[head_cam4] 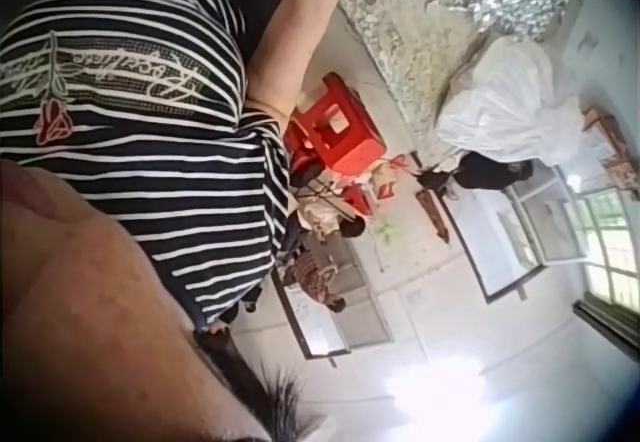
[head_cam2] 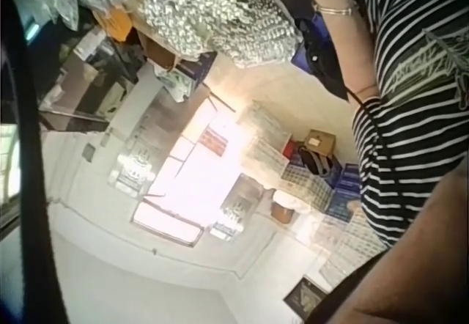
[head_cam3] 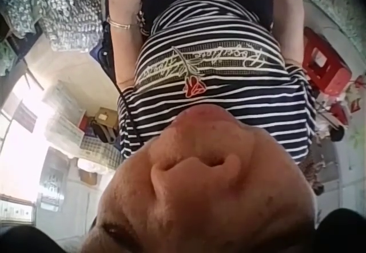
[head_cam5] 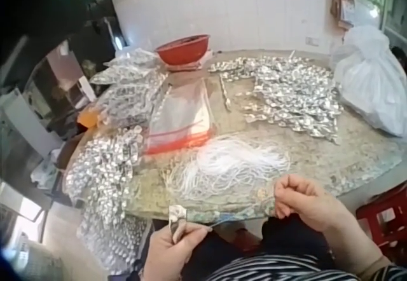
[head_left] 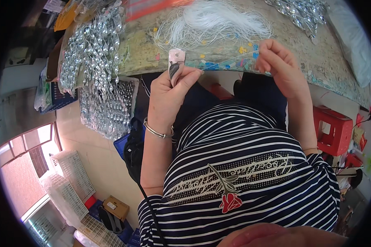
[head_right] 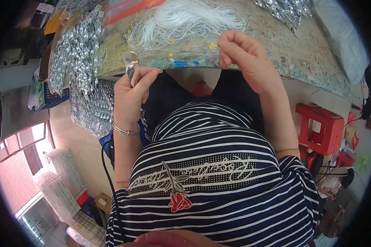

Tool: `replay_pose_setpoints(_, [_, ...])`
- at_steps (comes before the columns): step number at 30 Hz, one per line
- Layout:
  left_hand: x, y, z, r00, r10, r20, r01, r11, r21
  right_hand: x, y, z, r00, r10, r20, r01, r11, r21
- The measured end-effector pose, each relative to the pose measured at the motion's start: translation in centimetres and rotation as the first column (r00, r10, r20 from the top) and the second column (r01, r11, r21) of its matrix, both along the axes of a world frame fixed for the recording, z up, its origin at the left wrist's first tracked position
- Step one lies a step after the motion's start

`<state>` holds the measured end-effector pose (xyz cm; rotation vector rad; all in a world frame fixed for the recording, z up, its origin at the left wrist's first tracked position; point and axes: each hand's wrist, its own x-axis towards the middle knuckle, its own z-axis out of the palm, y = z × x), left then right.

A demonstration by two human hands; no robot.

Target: Assemble small toy components by attaching white synthetic fibers to silver parts.

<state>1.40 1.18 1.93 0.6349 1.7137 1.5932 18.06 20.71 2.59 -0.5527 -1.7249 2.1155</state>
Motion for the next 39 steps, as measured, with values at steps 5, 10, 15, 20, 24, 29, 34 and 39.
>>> replay_pose_setpoints(5, [0.0,0.1,0.1,0.998,-0.013,0.061,0.015,0.999,-0.034,0.8,1.1,-1.2,0.996,-0.056,0.065,0.051,0.995,0.08])
replay_pose_setpoints(10, [0.8,0.8,-0.4,0.997,-0.068,-0.025,0.066,0.995,-0.071,0.3,0.1,-1.6,0.974,-0.12,0.19,-0.007,0.828,0.56])
replay_pose_setpoints(15, [1.9,1.6,-0.6,0.988,-0.148,-0.038,0.145,0.986,-0.078,-1.6,-3.7,0.1,0.969,0.129,0.211,-0.203,0.903,0.38])
replay_pose_setpoints(20, [1.6,1.4,-0.4,0.982,-0.186,0.039,0.189,0.979,-0.079,-2.5,-4.0,-0.4,0.878,0.251,0.406,-0.355,0.913,0.202])
replay_pose_setpoints(24, [1.8,1.2,-1.1,0.993,-0.118,0.03,0.119,0.992,-0.05,-2.0,-3.1,-0.8,0.92,0.205,0.334,-0.306,0.908,0.286])
replay_pose_setpoints(29, [1.3,1.3,-1.6,0.98,-0.127,0.155,0.107,0.986,0.13,-1.8,-2.5,-0.2,0.998,0.038,0.043,-0.045,0.984,0.17])
replay_pose_setpoints(34, [1.4,1.5,-1.7,0.982,-0.16,0.096,0.153,0.985,0.075,-2.4,-2.9,0.5,0.998,0.045,-0.032,-0.041,0.994,0.106])
replay_pose_setpoints(39, [1.7,1.6,-1.3,0.984,-0.166,0.061,0.162,0.985,0.059,-2.7,-3.3,0.0,0.994,0.033,0.103,-0.054,0.977,0.204])
